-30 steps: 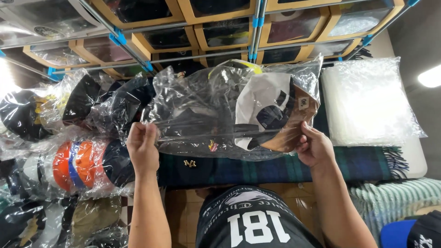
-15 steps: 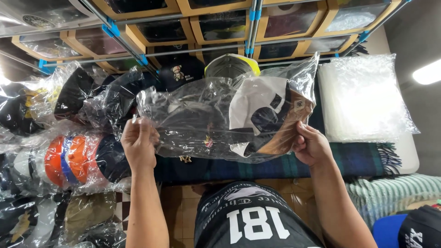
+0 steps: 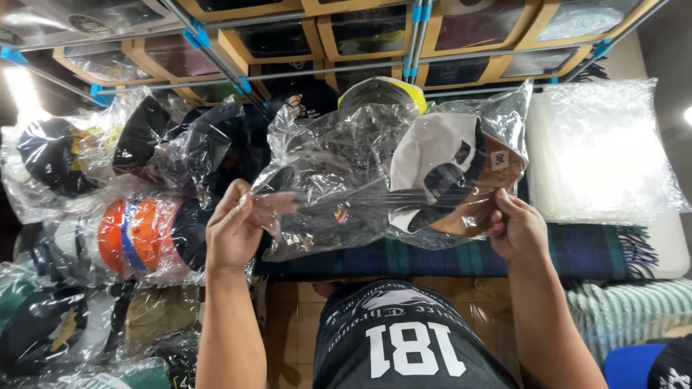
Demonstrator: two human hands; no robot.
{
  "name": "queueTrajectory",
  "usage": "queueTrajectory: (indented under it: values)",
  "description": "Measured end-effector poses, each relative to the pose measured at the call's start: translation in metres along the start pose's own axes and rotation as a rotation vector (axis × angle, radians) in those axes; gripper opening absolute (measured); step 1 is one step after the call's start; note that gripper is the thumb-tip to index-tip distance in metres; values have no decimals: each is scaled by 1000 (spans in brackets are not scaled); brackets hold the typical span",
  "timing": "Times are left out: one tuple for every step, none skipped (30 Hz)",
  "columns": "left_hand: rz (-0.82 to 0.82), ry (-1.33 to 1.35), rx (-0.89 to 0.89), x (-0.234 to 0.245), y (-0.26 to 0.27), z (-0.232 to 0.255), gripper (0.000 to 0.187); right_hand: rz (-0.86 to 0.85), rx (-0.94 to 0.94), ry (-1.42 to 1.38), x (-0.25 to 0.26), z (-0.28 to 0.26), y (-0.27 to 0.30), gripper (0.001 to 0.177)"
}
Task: The person packs baseball caps into clear plastic bags by hand, arranging the caps in stacks and smoothing down the plastic bags on a flat surface.
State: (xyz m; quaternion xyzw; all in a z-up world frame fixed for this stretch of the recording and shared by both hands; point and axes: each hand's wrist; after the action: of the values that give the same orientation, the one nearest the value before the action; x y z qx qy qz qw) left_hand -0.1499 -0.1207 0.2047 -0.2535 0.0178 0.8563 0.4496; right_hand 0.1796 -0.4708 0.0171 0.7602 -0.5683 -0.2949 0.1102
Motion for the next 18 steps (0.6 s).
queueTrajectory:
  values:
    - [-51, 89, 76, -4, 0, 3, 20, 17, 5, 13, 4, 3, -5, 28]
    - [-101, 178, 152, -8, -1, 6, 23, 33, 10, 26, 9, 7, -11, 27]
    - [-99, 176, 149, -18, -4, 11, 23, 29, 9, 26, 9, 5, -9, 27]
    - [-121, 231, 120, -28, -7, 17, 21, 33, 11, 42, 9, 4, -7, 28]
    - [-143, 288, 92, -37, -10, 22, 24, 38, 14, 58, 9, 2, -5, 29]
    - [-141, 286, 90, -17, -11, 8, 24, 34, 13, 58, 6, 1, -2, 29]
    - [-68, -7, -49, 2, -14, -8, 24, 61, 21, 59, 5, 0, 1, 28]
    - [8, -300, -186, 22, -16, -23, 25, 88, 30, 60, 3, -2, 4, 28]
    - [14, -303, -187, 14, -14, -18, 25, 82, 27, 63, -2, -13, 14, 28]
    - [21, -308, -149, 7, -11, -12, 20, 84, -39, 83, -8, -23, 24, 24]
    - [39, -325, -120, 2, -8, -1, 16, 66, -110, 104, -23, -31, 29, 26]
    - [56, -342, -131, 8, -12, -7, 16, 41, -118, 106, -20, -30, 25, 26]
    - [-150, -50, -58, 15, -11, -12, 16, 51, -133, 112, -17, -28, 23, 26]
    - [-354, 244, 13, 22, -10, -15, 18, 61, -148, 119, -15, -26, 20, 26]
    - [-341, 227, -2, 24, -9, -18, 18, 35, -152, 123, -19, -25, 21, 26]
    - [-375, 391, 75, 25, -9, -21, 12, 61, -140, 130, -23, -26, 20, 24]
    - [-412, 564, 159, 25, -10, -26, 12, 98, -128, 137, -23, -27, 24, 22]
    - [-404, 555, 150, 23, -9, -23, 12, 83, -131, 140, -24, -26, 22, 22]
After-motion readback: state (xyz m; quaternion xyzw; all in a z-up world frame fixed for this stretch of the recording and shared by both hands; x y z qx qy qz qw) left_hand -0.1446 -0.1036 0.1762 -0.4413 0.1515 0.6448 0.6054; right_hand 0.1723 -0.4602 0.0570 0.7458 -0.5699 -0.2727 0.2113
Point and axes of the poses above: each hand's wrist, its own y-axis away from the middle knuckle, its own x-axis out of the back of the hand, z = x × y, and after that the axes turned 2 degrees about -z, right-handed
